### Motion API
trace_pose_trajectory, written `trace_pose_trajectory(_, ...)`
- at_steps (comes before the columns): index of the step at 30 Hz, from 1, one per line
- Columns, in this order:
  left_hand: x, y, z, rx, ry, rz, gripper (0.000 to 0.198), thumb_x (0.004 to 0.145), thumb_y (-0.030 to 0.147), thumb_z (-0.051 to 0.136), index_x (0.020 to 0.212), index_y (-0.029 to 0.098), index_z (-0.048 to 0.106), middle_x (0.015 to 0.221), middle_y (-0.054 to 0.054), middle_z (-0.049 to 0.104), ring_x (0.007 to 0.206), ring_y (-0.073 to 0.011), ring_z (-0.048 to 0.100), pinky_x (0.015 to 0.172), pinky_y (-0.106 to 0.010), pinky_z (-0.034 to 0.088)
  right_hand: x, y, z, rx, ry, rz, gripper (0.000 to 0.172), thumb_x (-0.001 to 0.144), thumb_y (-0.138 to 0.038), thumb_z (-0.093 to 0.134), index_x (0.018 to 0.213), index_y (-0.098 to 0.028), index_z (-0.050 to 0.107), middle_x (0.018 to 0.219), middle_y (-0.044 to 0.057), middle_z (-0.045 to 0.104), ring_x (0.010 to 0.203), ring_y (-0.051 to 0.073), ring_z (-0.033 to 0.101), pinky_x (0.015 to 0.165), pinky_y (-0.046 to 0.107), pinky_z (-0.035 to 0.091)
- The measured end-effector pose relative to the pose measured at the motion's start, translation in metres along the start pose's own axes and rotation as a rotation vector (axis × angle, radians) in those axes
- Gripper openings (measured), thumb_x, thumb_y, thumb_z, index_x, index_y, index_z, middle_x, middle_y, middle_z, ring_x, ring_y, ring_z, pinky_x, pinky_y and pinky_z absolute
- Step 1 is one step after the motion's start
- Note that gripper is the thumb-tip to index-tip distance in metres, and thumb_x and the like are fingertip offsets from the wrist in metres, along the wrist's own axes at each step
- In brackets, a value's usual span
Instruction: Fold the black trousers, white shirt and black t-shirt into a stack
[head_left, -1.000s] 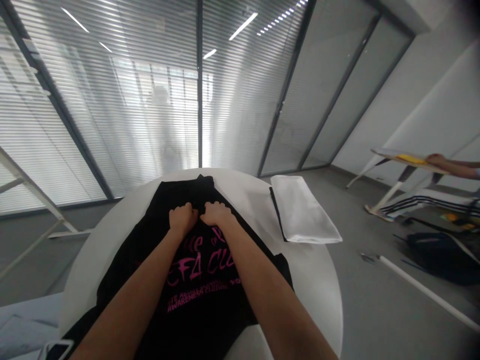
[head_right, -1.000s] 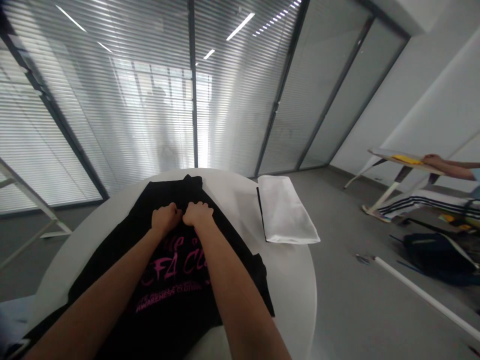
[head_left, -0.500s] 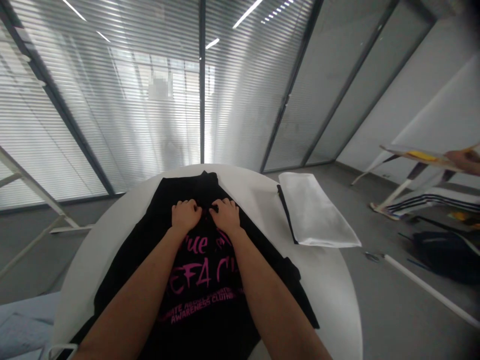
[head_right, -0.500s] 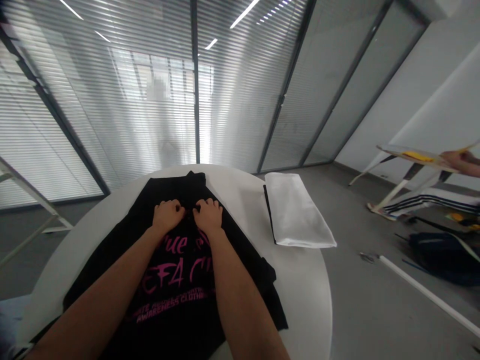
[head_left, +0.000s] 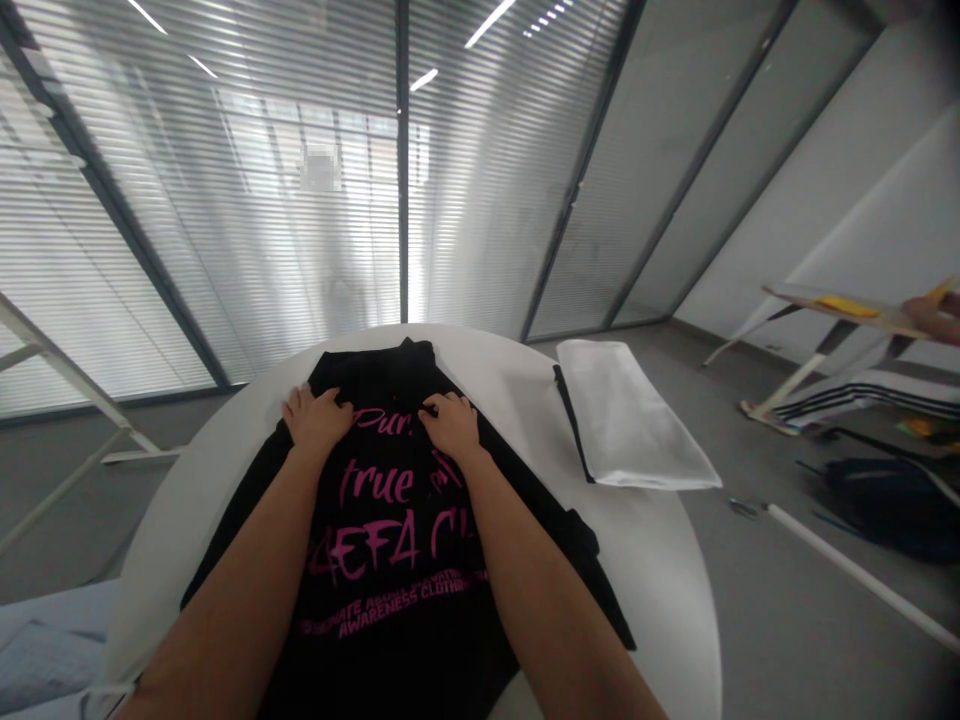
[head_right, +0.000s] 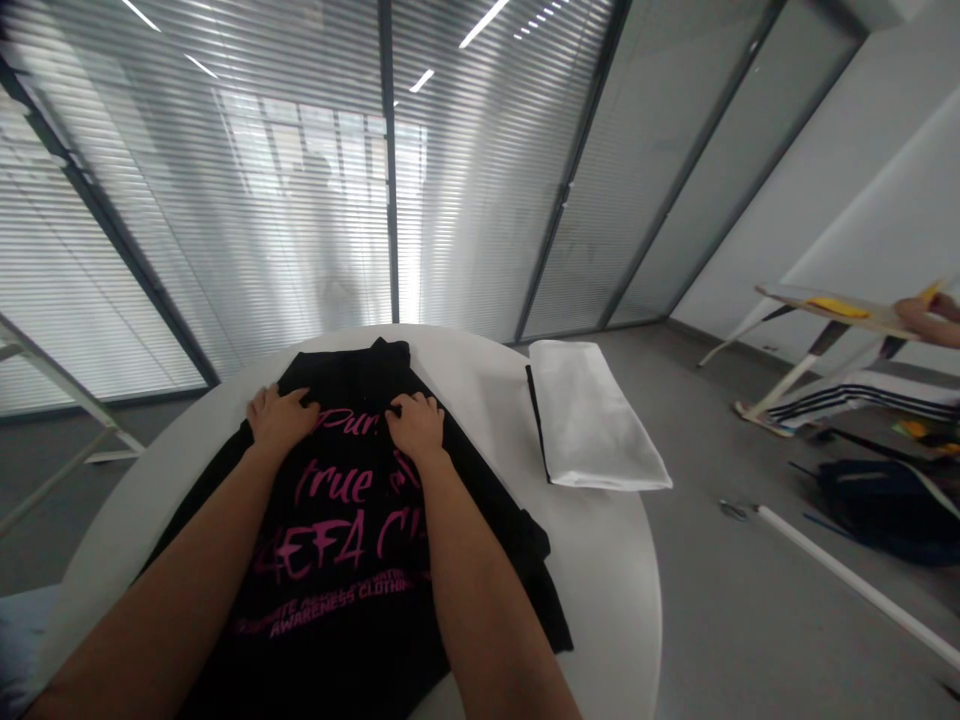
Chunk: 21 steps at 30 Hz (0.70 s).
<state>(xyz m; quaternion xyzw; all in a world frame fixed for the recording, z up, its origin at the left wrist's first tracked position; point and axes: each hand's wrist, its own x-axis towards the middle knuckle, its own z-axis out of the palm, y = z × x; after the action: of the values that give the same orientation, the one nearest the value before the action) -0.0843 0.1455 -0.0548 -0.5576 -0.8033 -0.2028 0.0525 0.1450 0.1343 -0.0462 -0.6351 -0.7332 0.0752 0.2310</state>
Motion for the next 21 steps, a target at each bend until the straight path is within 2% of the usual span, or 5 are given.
trace_pose_trajectory(6, 0.013, -0.019, -0.015, -0.122, 0.018, -0.178, 0.05, 0.083, 0.04, 0.045, 0.125, 0.018, 0.063, 0.131, -0.02, 0.055, 0.123, -0.0427, 0.044, 0.099, -0.065, 0.032, 0.0, -0.002, -0.003, 0.001, -0.029, 0.026, 0.026, 0.089, -0.042, 0.055, 0.11, -0.031, 0.065, 0.115, 0.003, 0.061, 0.107, 0.024, 0.051, 0.088, 0.037, 0.039)
trace_pose_trajectory(13, 0.017, -0.045, -0.025, -0.161, 0.325, -0.504, 0.065, 0.081, 0.042, 0.05, 0.134, 0.004, 0.048, 0.141, -0.028, 0.041, 0.128, -0.044, 0.039, 0.102, -0.061, 0.033, 0.009, 0.007, -0.003, 0.123, -0.004, 0.051, 0.024, 0.091, -0.037, 0.051, 0.106, -0.028, 0.068, 0.109, 0.002, 0.067, 0.1, 0.019, 0.059, 0.086, 0.031, 0.043)
trace_pose_trajectory(15, 0.013, -0.044, -0.026, -0.123, 0.428, -0.453, 0.07, 0.08, 0.041, 0.051, 0.139, 0.003, 0.042, 0.148, -0.028, 0.032, 0.133, -0.0425, 0.034, 0.106, -0.058, 0.03, 0.014, 0.011, -0.002, 0.229, 0.025, 0.065, 0.024, 0.091, -0.035, 0.05, 0.104, -0.025, 0.068, 0.106, 0.002, 0.069, 0.095, 0.017, 0.062, 0.084, 0.028, 0.044)
trace_pose_trajectory(17, 0.009, -0.034, -0.025, -0.088, 0.469, -0.329, 0.062, 0.082, 0.039, 0.05, 0.135, 0.008, 0.048, 0.148, -0.025, 0.032, 0.135, -0.0394, 0.032, 0.109, -0.056, 0.026, 0.019, 0.017, -0.001, 0.346, 0.067, 0.096, 0.025, 0.089, -0.035, 0.051, 0.103, -0.024, 0.069, 0.102, 0.001, 0.071, 0.092, 0.016, 0.063, 0.083, 0.027, 0.045)
trace_pose_trajectory(21, 0.002, -0.005, -0.014, -0.082, 0.309, -0.022, 0.045, 0.086, 0.032, 0.046, 0.126, 0.017, 0.06, 0.14, -0.016, 0.045, 0.131, -0.032, 0.039, 0.111, -0.048, 0.027, 0.031, 0.037, -0.005, 0.562, 0.141, 0.198, 0.028, 0.084, -0.036, 0.054, 0.099, -0.019, 0.071, 0.094, 0.003, 0.073, 0.088, 0.015, 0.066, 0.081, 0.026, 0.048)
